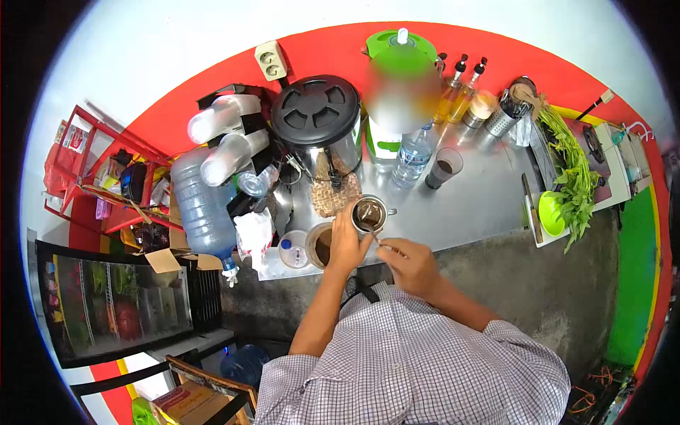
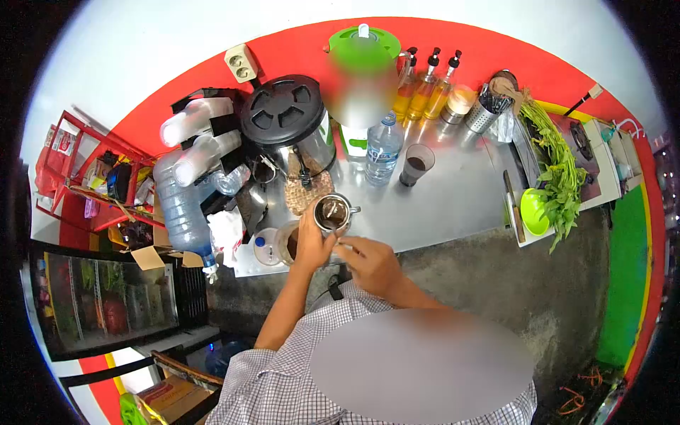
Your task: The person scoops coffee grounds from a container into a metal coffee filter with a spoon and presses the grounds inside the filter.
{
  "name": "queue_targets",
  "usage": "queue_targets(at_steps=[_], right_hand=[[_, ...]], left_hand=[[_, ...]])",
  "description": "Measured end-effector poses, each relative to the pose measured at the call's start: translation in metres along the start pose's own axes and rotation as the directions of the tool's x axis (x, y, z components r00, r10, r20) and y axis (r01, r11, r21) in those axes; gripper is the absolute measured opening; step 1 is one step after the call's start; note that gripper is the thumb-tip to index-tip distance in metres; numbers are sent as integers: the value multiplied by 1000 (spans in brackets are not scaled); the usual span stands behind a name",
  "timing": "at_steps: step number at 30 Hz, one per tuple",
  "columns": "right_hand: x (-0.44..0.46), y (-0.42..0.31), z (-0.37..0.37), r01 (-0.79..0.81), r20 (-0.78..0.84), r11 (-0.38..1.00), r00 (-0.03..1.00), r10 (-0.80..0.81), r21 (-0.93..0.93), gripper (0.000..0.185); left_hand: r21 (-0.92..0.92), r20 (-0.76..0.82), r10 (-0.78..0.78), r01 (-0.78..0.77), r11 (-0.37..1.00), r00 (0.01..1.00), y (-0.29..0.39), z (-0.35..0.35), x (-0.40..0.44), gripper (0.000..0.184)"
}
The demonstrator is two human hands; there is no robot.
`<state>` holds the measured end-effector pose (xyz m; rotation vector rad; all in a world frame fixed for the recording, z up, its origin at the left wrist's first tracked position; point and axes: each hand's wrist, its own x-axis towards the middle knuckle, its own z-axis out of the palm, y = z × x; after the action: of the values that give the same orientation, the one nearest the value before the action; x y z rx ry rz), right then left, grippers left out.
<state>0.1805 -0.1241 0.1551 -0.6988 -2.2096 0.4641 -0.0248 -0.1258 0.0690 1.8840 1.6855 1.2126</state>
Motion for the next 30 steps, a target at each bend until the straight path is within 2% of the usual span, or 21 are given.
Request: queue_targets(at_steps=[1, 2, 3, 5, 6, 8, 12, 15, 16, 17, 19, 21, 22, 24, 29, 30], right_hand=[[2, 3, -2, -6, -28, 1000, 1000, 6, 14, 29], [2, 2, -4, -97, -42, 995, 994, 98, 24, 29], [1, 2, -4, -97, -40, 995, 994, 98, 23, 29], [3, 4, -3, -143, -26, 989, 989, 143, -30, 38], [1, 3, -1, -141, -30, 990, 990, 140, -29, 38], [-7, 0, 4, -3, 23, 1000, 1000, 3, 16, 37], [2, 12, 3, -3, -24, 1000, 1000, 3, 11, 30], [6, 15, 2, -45, -39, 997, 998, 43, -58, 38], [3, 10, 2, -29, 37, 997, 999, 31, -72, 41], [-1, 9, 4, -29, 31, 997, 999, 31, -73, 41], [-6, 8, 6, 89, 36, 996, 995, -89, -4, 44], [-7, 11, 1, 69, 61, 998, 996, -69, 4, 46], [-4, 11, -2, 2, 13, 1000, 1000, -2, -29, 45], [-6, 13, 3, -111, -76, 993, 991, 108, -43, 42], [-16, 9, 15, -17, 25, 1000, 1000, 16, 26, 44], [-15, 4, 10, 2, 60, 999, 998, -5, 42, 47]], left_hand=[[-9, -4, 8, -8, 1000, 1000, 2, 0, 0, 88], [21, 6, -7, 7, 1000, 1000, 0, 1, 0, 88], [19, 6, -8, 8, 1000, 1000, -1, 3, -2, 88], [43, -16, 18, -17, 999, 1000, -3, 4, -1, 86], [14, -7, 1, -1, 1000, 1000, -1, 2, -1, 84], [28, -12, 5, -5, 1000, 1000, -1, 2, -2, 83], [15, 16, 21, -22, 1000, 1000, 5, -3, 3, 84], [23, 18, 13, -13, 1000, 1000, 3, -1, 0, 85], [14, 22, 5, -5, 1000, 1000, 0, -1, -1, 86], [4, 27, -3, 2, 1000, 1000, -2, 0, -2, 86], [10, 28, -6, 6, 1000, 1000, -1, 0, 0, 87], [13, 23, -3, 2, 1000, 1000, 3, -2, 0, 86], [-21, 65, -37, 39, 999, 997, 11, -7, 5, 84], [0, 43, -39, 39, 999, 998, 8, -4, 1, 83], [20, -10, 20, -19, 1000, 1000, -9, 6, -2, 83], [-7, -5, -13, 13, 1000, 1000, -6, 4, -1, 84]])
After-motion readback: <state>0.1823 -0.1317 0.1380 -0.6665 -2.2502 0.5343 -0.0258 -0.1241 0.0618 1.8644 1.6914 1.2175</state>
